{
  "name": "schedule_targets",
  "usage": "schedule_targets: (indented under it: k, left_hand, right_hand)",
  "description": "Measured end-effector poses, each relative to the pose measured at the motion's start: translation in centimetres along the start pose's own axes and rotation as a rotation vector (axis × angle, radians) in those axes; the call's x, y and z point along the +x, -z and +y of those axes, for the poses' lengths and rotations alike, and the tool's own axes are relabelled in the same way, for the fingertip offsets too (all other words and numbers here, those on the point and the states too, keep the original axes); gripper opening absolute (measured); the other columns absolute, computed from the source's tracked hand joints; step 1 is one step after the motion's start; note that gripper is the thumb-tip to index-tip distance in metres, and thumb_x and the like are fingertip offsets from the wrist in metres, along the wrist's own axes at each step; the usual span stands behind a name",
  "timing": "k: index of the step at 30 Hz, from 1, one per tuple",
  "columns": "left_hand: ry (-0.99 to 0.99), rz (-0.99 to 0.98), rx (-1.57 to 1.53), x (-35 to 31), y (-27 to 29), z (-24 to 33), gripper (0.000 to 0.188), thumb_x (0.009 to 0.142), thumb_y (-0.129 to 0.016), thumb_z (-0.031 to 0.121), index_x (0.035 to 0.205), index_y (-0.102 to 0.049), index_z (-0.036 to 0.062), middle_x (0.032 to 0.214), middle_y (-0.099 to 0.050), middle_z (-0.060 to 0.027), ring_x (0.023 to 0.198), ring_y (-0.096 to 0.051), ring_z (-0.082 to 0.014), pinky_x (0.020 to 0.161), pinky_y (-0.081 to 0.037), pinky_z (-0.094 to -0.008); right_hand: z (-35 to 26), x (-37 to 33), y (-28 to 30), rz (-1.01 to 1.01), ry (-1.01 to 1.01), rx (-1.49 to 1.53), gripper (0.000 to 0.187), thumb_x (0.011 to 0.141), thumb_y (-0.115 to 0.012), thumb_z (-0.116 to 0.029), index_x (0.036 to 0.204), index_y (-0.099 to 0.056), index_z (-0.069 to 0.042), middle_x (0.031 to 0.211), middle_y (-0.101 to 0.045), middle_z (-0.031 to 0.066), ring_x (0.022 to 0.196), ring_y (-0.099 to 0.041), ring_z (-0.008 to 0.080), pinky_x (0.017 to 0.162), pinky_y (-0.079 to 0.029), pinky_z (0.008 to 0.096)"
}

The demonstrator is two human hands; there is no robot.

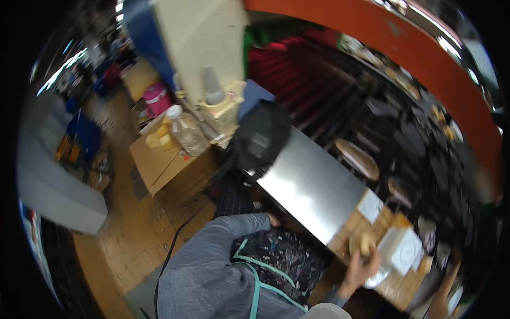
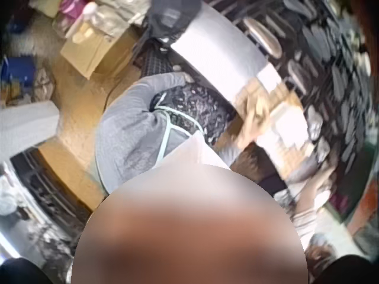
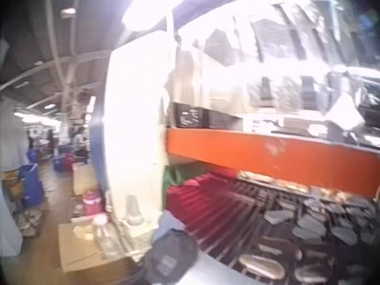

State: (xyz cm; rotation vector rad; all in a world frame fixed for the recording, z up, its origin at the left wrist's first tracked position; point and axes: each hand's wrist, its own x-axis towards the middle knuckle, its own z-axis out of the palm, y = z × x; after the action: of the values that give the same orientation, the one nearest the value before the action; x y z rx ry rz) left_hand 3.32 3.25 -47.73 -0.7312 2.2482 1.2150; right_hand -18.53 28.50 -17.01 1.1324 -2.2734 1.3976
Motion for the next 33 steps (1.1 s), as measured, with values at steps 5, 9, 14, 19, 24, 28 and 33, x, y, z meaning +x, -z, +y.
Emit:
schedule_targets:
  k: [5, 9, 14, 19, 24, 28, 33]
  left_hand:
    - [-0.158, -0.235, -0.241, 4.3, -1.8, -2.4, 0.051, 0.088, -0.058, 0.042, 0.117, -0.061, -0.0004, 0.114, -0.062, -0.0229, 0.11, -0.057, -0.0339, 0.096, -0.043, -0.0414]
    - [-0.191, -0.295, 0.0, 4.1, -0.2, 1.6, 0.048, 0.085, -0.059, 0.04, 0.115, -0.063, 0.0017, 0.113, -0.063, -0.0227, 0.109, -0.058, -0.0338, 0.094, -0.044, -0.0411]
    - [-0.26, -0.26, 0.291, -1.9, 3.8, 7.0, 0.044, 0.082, -0.061, 0.037, 0.111, -0.067, 0.0045, 0.112, -0.064, -0.0224, 0.107, -0.059, -0.0336, 0.093, -0.045, -0.0407]
    - [-0.084, 0.072, 0.43, -11.2, 6.7, 9.9, 0.034, 0.071, -0.069, 0.026, 0.097, -0.07, 0.0032, 0.102, -0.068, -0.016, 0.096, -0.064, -0.0287, 0.081, -0.051, -0.0405]
    - [0.218, 0.498, 0.356, -16.2, 8.0, 8.2, 0.032, 0.071, -0.076, 0.031, 0.092, -0.072, 0.0056, 0.101, -0.069, -0.0113, 0.099, -0.066, -0.0232, 0.072, -0.054, -0.0395]
    - [0.011, 0.332, 0.28, -15.9, 9.2, 6.1, 0.038, 0.074, -0.071, 0.037, 0.085, -0.07, 0.0012, 0.09, -0.069, -0.0167, 0.089, -0.066, -0.0322, 0.072, -0.053, -0.0436]
    - [-0.353, -0.043, 0.319, -14.8, 12.0, 5.7, 0.036, 0.079, -0.063, 0.028, 0.094, -0.066, -0.0043, 0.093, -0.066, -0.0243, 0.092, -0.063, -0.0375, 0.079, -0.049, -0.0462]
  right_hand:
    - [0.4, -0.9, 2.6, 0.546, 0.185, 0.026, 0.036, 0.069, -0.073, -0.004, 0.103, -0.062, 0.001, 0.101, -0.062, 0.0151, 0.093, -0.058, 0.0293, 0.081, -0.048, 0.0389]
    - [0.2, -2.0, 0.7, 0.394, 0.123, -0.036, 0.035, 0.069, -0.073, -0.004, 0.102, -0.063, 0.001, 0.101, -0.062, 0.0152, 0.094, -0.058, 0.0298, 0.082, -0.048, 0.0394]
    - [-1.2, -3.8, -1.2, 0.17, 0.052, -0.087, 0.034, 0.068, -0.074, -0.004, 0.1, -0.063, 0.001, 0.101, -0.062, 0.0153, 0.095, -0.057, 0.0305, 0.082, -0.048, 0.04]
    - [-0.5, -6.0, -2.4, -0.047, -0.049, -0.177, 0.033, 0.067, -0.074, -0.004, 0.098, -0.064, 0.001, 0.101, -0.062, 0.0155, 0.096, -0.057, 0.0311, 0.082, -0.048, 0.0407]
    - [2.6, -9.3, -2.3, -0.295, -0.201, -0.317, 0.032, 0.067, -0.074, -0.005, 0.096, -0.064, 0.001, 0.101, -0.061, 0.0156, 0.097, -0.056, 0.0317, 0.083, -0.048, 0.0413]
    - [7.6, -12.8, -2.7, -0.517, -0.356, -0.456, 0.031, 0.066, -0.074, -0.005, 0.095, -0.064, 0.001, 0.101, -0.061, 0.0157, 0.098, -0.056, 0.0322, 0.083, -0.048, 0.0418]
    - [17.5, -17.6, -3.8, -0.706, -0.481, -0.598, 0.03, 0.065, -0.074, -0.005, 0.093, -0.065, 0.001, 0.101, -0.061, 0.0159, 0.099, -0.055, 0.0329, 0.083, -0.047, 0.0425]
